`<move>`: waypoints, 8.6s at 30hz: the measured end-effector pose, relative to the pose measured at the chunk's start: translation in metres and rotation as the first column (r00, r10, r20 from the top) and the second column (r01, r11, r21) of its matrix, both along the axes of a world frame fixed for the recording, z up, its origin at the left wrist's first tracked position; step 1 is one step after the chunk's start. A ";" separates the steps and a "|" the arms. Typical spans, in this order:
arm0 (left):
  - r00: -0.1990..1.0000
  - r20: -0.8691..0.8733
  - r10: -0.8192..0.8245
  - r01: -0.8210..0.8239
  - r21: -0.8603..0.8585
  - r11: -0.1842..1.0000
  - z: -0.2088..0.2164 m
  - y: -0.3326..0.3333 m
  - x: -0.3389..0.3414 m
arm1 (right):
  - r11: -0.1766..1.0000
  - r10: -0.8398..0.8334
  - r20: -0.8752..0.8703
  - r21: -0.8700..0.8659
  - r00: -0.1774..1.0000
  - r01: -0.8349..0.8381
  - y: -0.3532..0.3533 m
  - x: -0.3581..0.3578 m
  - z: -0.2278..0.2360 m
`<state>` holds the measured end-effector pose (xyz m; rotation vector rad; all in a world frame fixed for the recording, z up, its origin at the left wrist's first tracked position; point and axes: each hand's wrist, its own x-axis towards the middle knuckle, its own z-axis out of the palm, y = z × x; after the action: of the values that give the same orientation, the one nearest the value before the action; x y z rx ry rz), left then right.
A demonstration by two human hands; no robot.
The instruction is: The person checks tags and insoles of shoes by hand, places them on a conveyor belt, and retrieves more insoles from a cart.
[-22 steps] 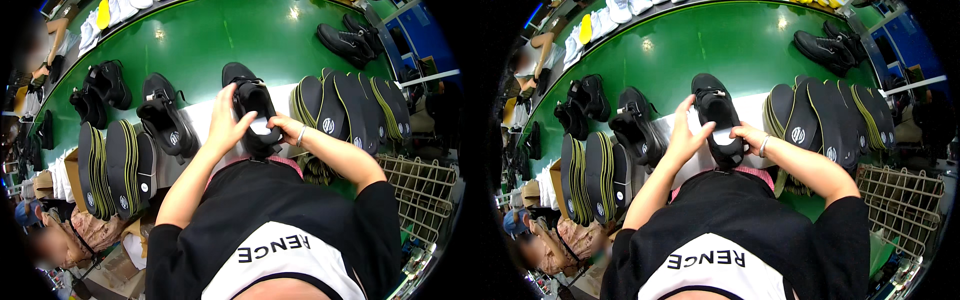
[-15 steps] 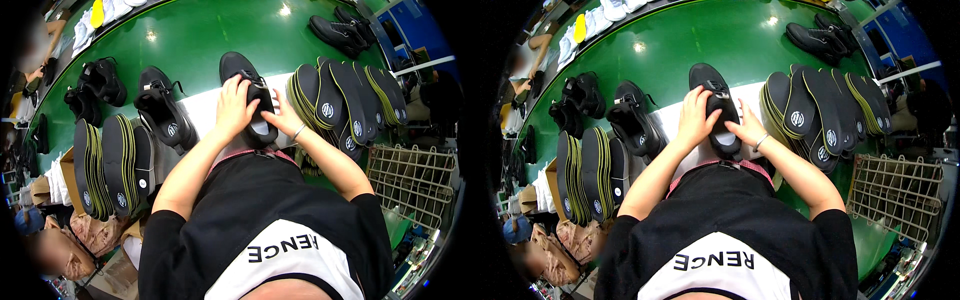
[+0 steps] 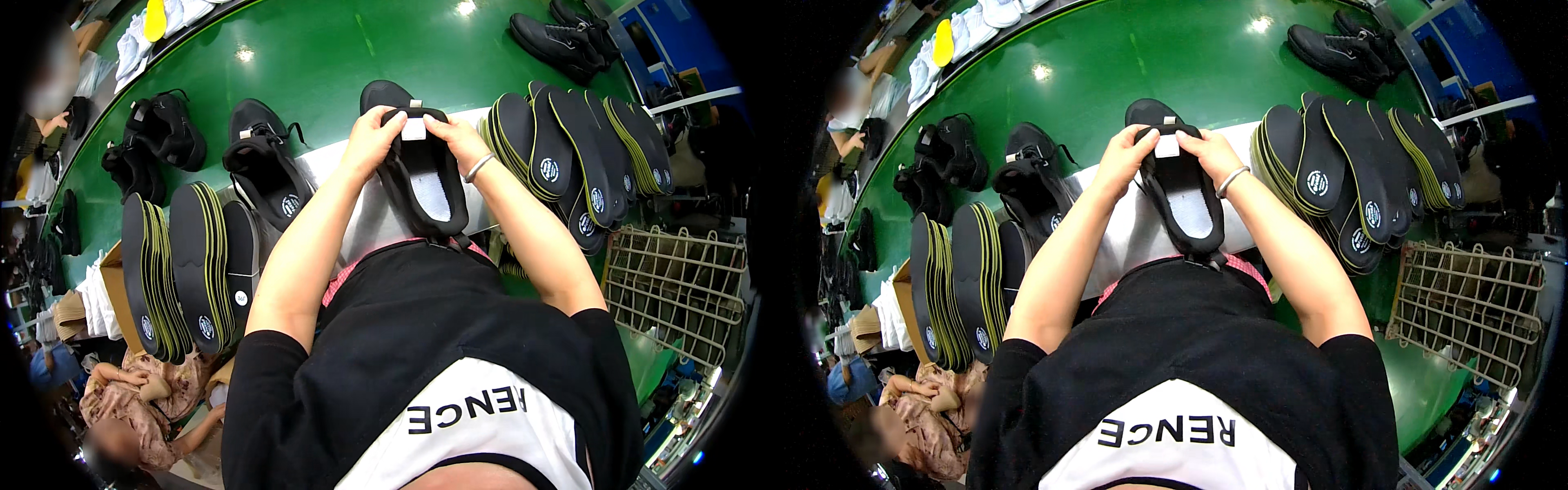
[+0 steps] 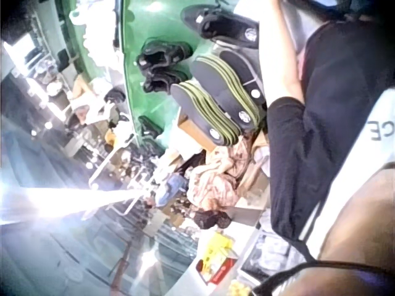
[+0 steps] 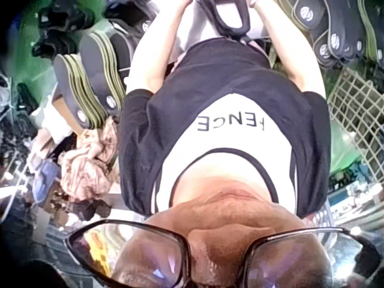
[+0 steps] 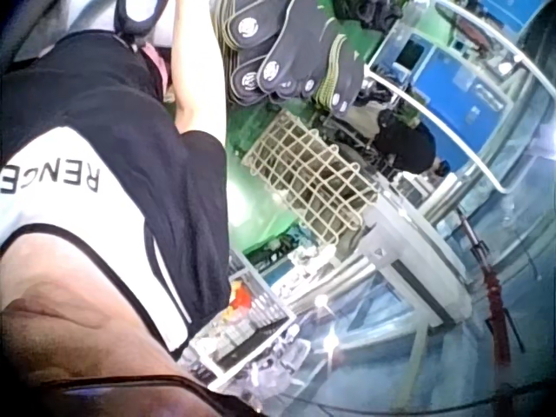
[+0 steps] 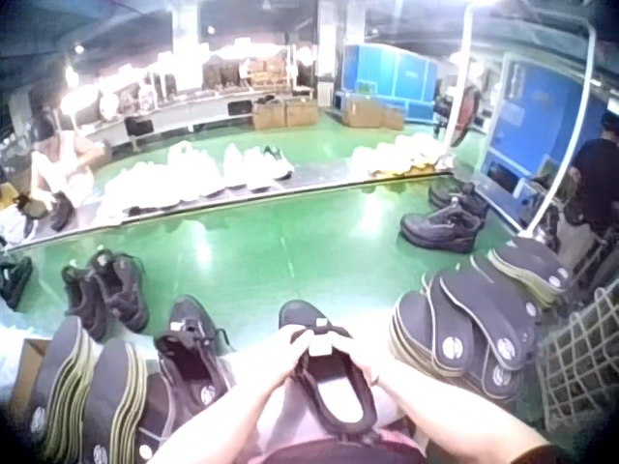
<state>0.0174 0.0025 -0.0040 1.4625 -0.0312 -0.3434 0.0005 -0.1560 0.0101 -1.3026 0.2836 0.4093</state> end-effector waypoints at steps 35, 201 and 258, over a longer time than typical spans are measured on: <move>0.952 0.302 -0.051 -0.030 0.257 0.966 0.035 0.011 -0.035 | -0.191 -0.160 -0.143 -0.966 0.977 -0.173 -0.177 -0.047 0.099; 0.990 -0.117 -0.078 0.067 -0.096 0.993 -0.002 0.019 -0.003 | 0.225 0.755 -0.014 -0.933 0.655 -0.280 0.061 0.031 -0.081; 0.996 -0.079 0.049 0.039 0.834 0.551 0.066 0.067 -0.062 | 0.626 0.590 -0.007 -0.628 0.808 -0.462 0.021 -0.061 0.004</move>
<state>-0.0442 0.0690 0.0620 2.4166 0.2540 -0.4520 -0.0603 -0.1351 0.0141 -2.0689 -0.1874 0.7212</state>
